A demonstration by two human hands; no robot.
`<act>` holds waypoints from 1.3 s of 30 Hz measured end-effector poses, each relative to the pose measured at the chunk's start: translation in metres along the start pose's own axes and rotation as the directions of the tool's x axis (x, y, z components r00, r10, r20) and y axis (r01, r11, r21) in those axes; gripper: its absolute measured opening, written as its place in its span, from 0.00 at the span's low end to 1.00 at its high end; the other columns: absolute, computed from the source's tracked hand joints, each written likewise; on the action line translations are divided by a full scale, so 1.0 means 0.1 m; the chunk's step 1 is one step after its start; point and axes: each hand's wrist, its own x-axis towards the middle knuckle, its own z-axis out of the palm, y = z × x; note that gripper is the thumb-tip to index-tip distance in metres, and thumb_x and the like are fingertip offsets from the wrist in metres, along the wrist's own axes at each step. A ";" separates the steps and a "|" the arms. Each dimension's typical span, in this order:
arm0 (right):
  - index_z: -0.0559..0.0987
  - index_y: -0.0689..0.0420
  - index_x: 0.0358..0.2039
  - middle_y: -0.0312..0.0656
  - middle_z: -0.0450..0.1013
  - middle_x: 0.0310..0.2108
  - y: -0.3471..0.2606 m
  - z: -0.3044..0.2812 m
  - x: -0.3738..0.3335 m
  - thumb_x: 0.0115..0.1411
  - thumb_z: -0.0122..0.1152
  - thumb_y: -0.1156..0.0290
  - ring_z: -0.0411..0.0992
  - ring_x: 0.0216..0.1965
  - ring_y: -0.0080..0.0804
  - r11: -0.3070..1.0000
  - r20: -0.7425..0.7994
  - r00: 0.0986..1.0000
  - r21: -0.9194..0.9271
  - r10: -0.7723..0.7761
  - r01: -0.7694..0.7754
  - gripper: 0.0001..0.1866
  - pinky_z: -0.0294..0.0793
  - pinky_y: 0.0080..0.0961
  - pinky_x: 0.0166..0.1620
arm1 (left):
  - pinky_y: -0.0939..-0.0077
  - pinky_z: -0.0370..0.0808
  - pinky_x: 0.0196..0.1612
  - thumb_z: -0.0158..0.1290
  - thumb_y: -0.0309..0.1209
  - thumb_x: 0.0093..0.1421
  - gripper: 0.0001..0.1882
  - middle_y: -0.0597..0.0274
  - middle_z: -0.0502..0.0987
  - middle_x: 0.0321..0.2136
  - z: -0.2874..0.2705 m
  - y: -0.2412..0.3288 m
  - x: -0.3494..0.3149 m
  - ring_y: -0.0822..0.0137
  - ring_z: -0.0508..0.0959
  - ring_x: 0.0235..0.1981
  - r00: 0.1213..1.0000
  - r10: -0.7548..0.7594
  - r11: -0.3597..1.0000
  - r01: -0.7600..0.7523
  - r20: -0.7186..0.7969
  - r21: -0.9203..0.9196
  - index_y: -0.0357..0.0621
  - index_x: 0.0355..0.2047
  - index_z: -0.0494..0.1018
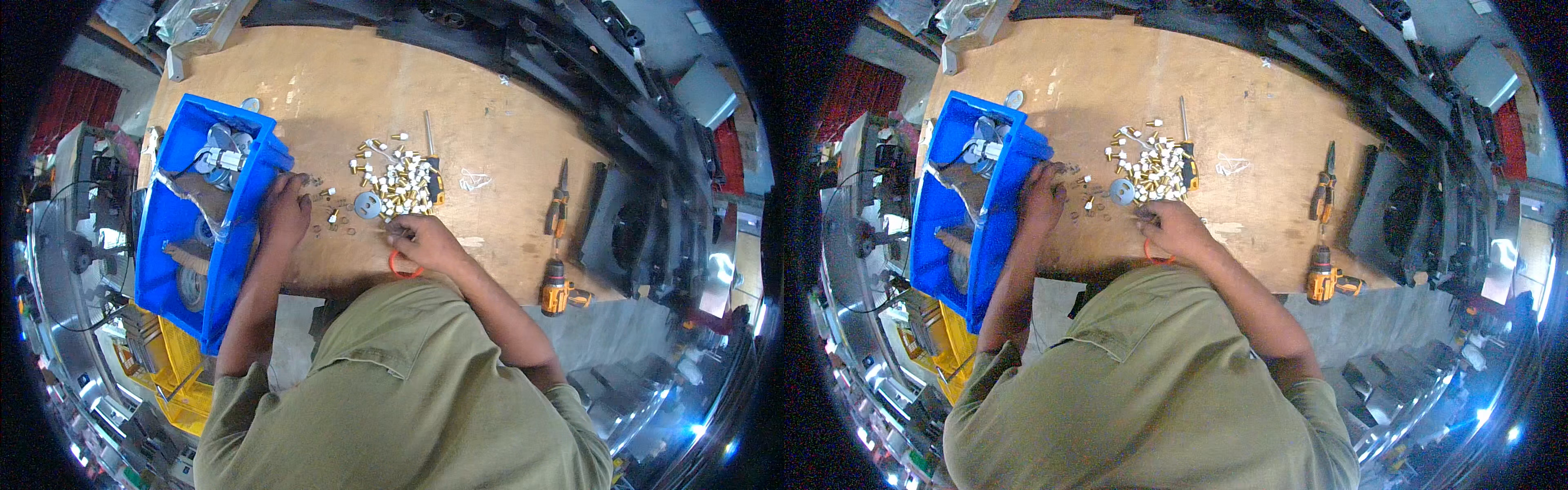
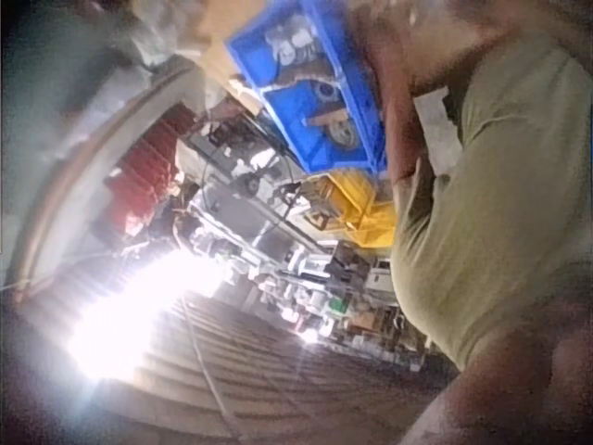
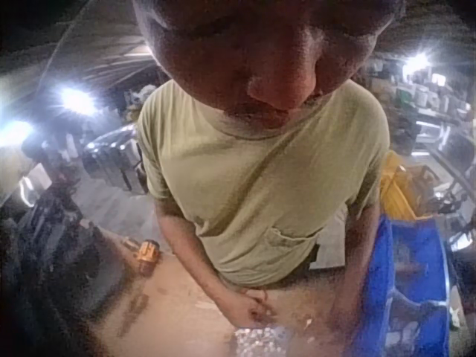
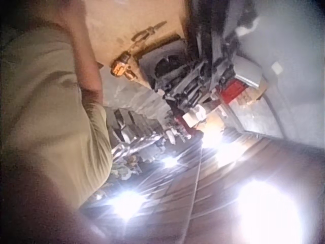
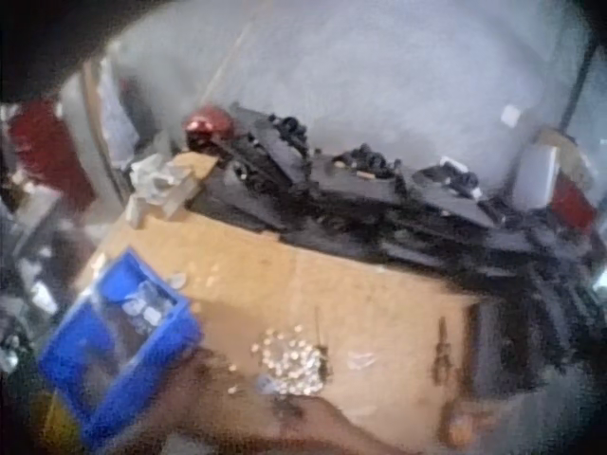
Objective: The person assembles small white and gold components into black plastic fan housings on a workbench. They pick parts from a blue bin, fit them into the housings, and occasionally use a cordless drill. A second person is visible in the background working at a separate station.
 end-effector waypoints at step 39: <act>0.78 0.64 0.47 0.40 0.78 0.40 -0.75 -0.47 0.00 0.57 0.67 0.73 0.75 0.40 0.24 0.784 -0.058 0.998 0.620 0.016 0.024 0.17 0.75 0.22 0.45 | 0.76 0.78 0.44 0.62 0.20 0.55 0.14 0.56 0.80 0.36 -0.39 1.08 -0.12 0.71 0.80 0.38 0.943 0.065 0.284 0.297 0.328 -0.912 0.34 0.42 0.74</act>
